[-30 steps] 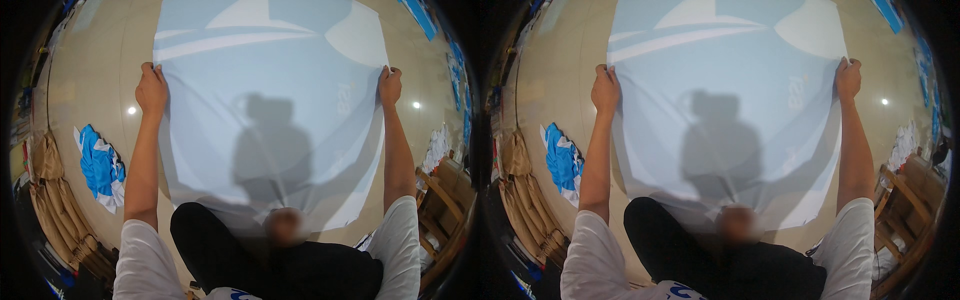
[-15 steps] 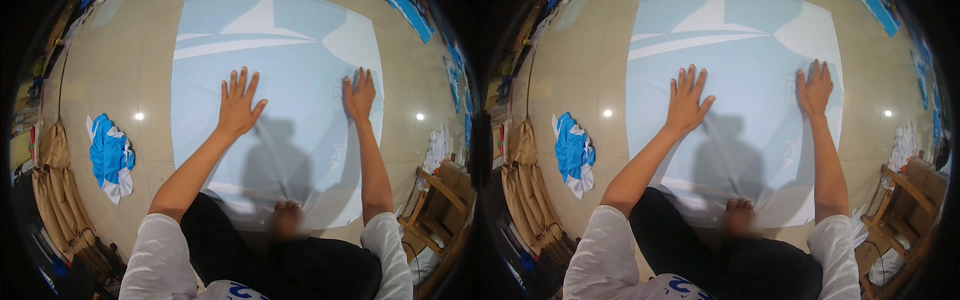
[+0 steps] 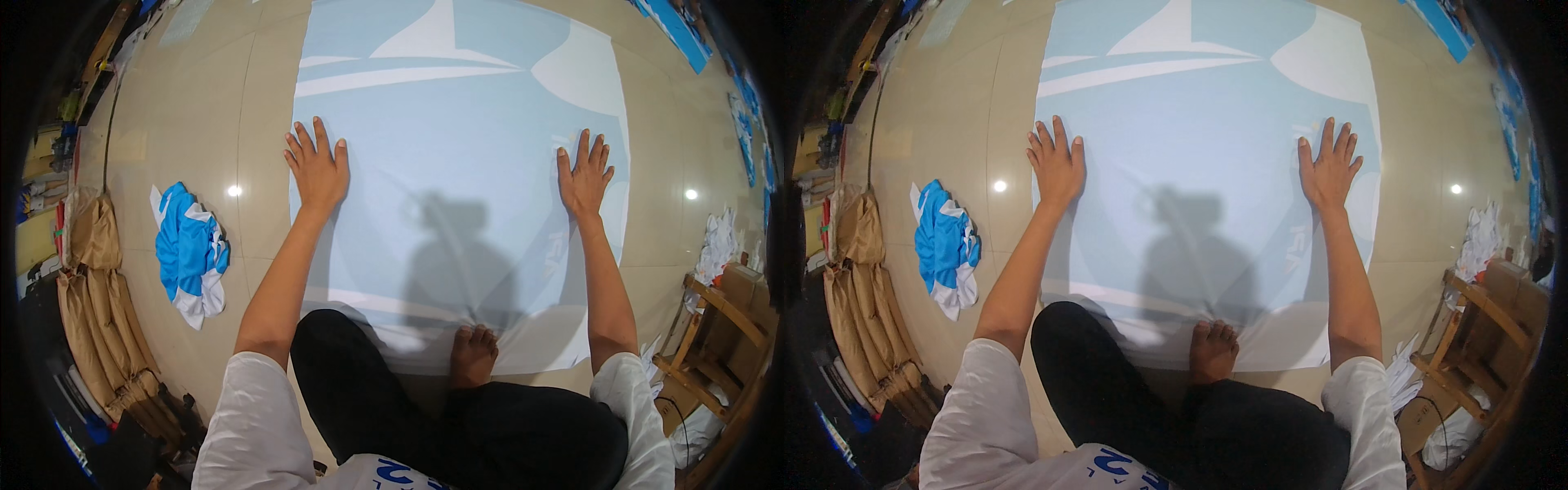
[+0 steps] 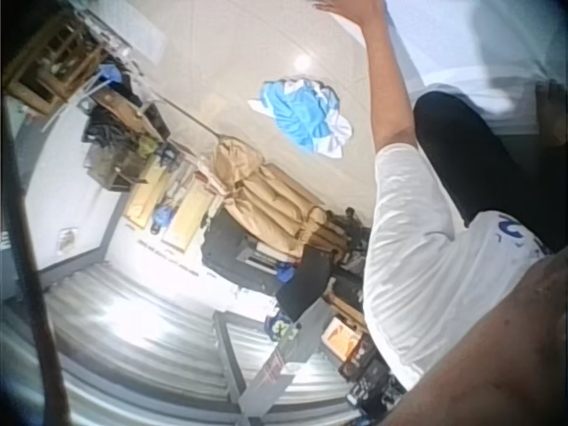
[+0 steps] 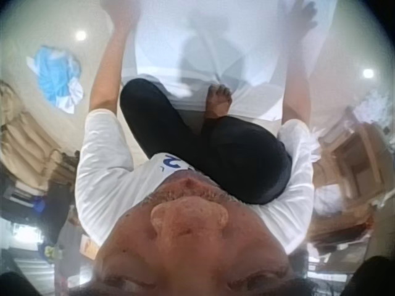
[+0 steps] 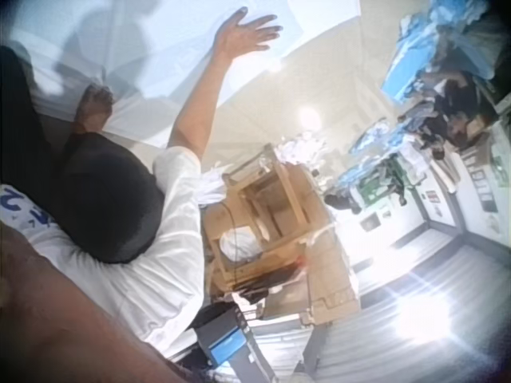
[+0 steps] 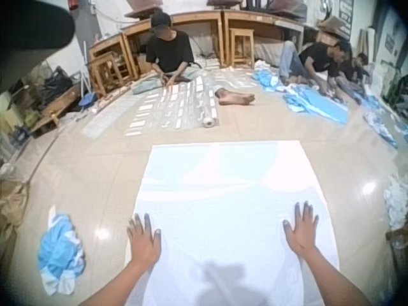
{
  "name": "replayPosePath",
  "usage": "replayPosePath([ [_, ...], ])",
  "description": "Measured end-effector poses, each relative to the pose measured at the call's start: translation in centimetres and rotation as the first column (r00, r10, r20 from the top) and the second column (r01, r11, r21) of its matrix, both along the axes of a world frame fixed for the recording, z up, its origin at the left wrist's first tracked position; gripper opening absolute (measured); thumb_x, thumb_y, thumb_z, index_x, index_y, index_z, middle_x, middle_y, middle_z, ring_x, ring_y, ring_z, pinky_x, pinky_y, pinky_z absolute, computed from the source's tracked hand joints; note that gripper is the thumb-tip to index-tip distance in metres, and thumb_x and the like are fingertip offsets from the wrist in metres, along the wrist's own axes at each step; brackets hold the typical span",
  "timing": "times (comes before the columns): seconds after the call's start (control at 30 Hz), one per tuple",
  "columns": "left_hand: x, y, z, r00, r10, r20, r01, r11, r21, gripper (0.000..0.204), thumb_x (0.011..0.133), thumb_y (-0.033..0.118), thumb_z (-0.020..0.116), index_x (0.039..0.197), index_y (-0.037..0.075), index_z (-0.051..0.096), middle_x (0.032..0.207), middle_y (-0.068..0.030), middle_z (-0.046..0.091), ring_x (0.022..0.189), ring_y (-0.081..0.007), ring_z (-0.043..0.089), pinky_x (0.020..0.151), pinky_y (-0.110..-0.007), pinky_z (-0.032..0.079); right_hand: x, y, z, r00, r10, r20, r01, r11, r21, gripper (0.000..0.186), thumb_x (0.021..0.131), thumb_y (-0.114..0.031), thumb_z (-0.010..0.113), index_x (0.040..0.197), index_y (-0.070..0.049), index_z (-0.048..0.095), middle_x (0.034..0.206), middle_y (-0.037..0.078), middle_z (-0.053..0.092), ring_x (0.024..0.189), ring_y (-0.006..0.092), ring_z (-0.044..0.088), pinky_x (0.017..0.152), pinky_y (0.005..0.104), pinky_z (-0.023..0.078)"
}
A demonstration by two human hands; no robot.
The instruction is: The person sits on the floor and smooths out a large piece of light blue fabric. They then use a pair of scissors to cut the fabric along a specific pattern, trimming the edges and shaping the material.
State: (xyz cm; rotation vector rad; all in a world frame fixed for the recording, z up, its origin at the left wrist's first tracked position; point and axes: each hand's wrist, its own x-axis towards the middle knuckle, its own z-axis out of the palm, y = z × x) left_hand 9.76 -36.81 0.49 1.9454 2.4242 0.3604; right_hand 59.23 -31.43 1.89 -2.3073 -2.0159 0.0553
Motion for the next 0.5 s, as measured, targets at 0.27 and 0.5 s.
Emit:
replayPosePath([
  [0.27,18.0,1.9,3.6,0.772,-0.575,0.269,0.560,0.817,0.139,0.076,0.109,0.050,0.052,0.170,0.010,0.029,0.176,-0.0245,0.021,0.162,-0.0509,0.016,0.129,-0.068,0.010,0.2,-0.1,0.2,1.000,-0.010,-0.007,0.010,1.000,0.007,0.084,0.107,-0.062,0.044,0.172,-0.013,0.025,0.177,0.025,0.016,0.165,0.0435,0.010,0.129,0.0671,0.006],
  [0.5,23.5,10.1,-0.2,0.862,-0.500,0.083,0.486,0.862,0.145,0.077,0.109,0.058,0.044,0.171,0.016,0.030,0.177,-0.0209,0.022,0.163,-0.0468,0.016,0.130,-0.066,0.010,0.2,-0.1,-0.2,1.000,0.010,0.011,-0.011,0.999,0.031,0.084,0.107,-0.062,0.046,0.172,-0.012,0.026,0.177,0.026,0.017,0.165,0.0444,0.012,0.128,0.0679,0.008],
])
